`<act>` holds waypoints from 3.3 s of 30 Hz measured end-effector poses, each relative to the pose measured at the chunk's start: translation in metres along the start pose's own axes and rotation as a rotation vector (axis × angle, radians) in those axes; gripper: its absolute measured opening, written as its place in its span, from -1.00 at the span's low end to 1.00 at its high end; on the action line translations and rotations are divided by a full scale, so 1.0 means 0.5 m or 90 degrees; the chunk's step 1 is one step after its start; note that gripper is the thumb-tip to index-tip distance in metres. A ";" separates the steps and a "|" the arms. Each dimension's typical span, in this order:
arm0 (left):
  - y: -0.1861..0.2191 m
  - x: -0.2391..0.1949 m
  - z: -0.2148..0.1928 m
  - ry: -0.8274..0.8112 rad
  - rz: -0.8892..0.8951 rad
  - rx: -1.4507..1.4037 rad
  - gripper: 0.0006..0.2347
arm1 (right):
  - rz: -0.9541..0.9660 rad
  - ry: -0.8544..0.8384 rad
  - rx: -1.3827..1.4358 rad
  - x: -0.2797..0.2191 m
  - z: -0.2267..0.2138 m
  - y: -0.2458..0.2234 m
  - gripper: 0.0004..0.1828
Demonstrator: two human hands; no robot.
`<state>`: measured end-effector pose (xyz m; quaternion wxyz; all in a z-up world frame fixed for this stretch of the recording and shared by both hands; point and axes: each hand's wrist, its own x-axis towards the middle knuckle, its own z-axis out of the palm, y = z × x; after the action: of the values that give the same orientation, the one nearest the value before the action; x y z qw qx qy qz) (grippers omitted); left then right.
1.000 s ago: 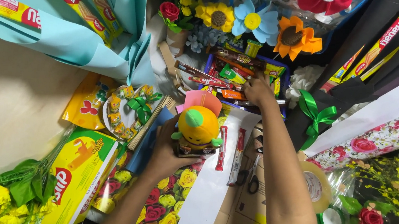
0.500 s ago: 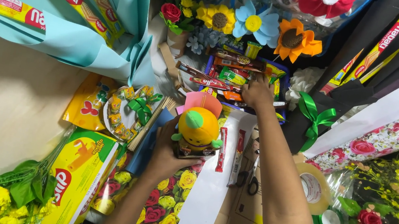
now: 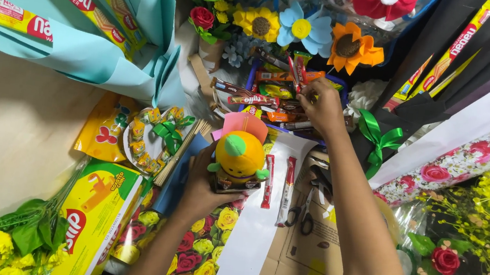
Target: Assembling a gift arrangement by attaching small chocolate bars to a central character figure.
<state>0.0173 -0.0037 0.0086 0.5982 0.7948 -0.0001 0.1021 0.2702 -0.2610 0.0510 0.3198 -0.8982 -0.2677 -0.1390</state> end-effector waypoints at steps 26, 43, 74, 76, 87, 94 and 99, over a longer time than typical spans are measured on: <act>0.029 -0.027 0.024 -0.019 0.011 0.024 0.07 | 0.212 0.068 0.291 -0.149 -0.102 0.027 -0.47; 0.188 -0.167 0.157 -0.020 0.280 -0.184 -0.87 | 0.411 0.384 0.647 -0.395 -0.126 -0.300 -0.57; 0.121 -0.173 0.161 -0.149 -0.133 -0.296 -0.67 | 0.480 0.178 0.492 -0.416 -0.092 -0.231 -0.85; 0.131 -0.178 0.142 -0.130 -0.125 -0.273 -0.69 | 0.500 0.162 0.506 -0.380 -0.076 -0.216 -0.88; 0.062 -0.173 0.120 -0.095 -0.082 -0.265 -0.78 | 0.440 0.105 0.483 -0.271 -0.055 -0.167 -0.45; 0.055 -0.180 0.092 -0.115 -0.086 -0.292 -0.76 | 0.397 0.143 0.400 -0.414 -0.014 -0.279 -0.71; 0.076 -0.186 0.056 -0.107 -0.069 -0.280 -0.74 | 0.315 0.038 0.145 -0.538 0.037 -0.299 -0.74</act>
<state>-0.0736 -0.0526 0.0221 0.7596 0.6497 -0.0298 0.0007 -0.0335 -0.2568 -0.0017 0.4507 -0.8900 -0.0447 -0.0520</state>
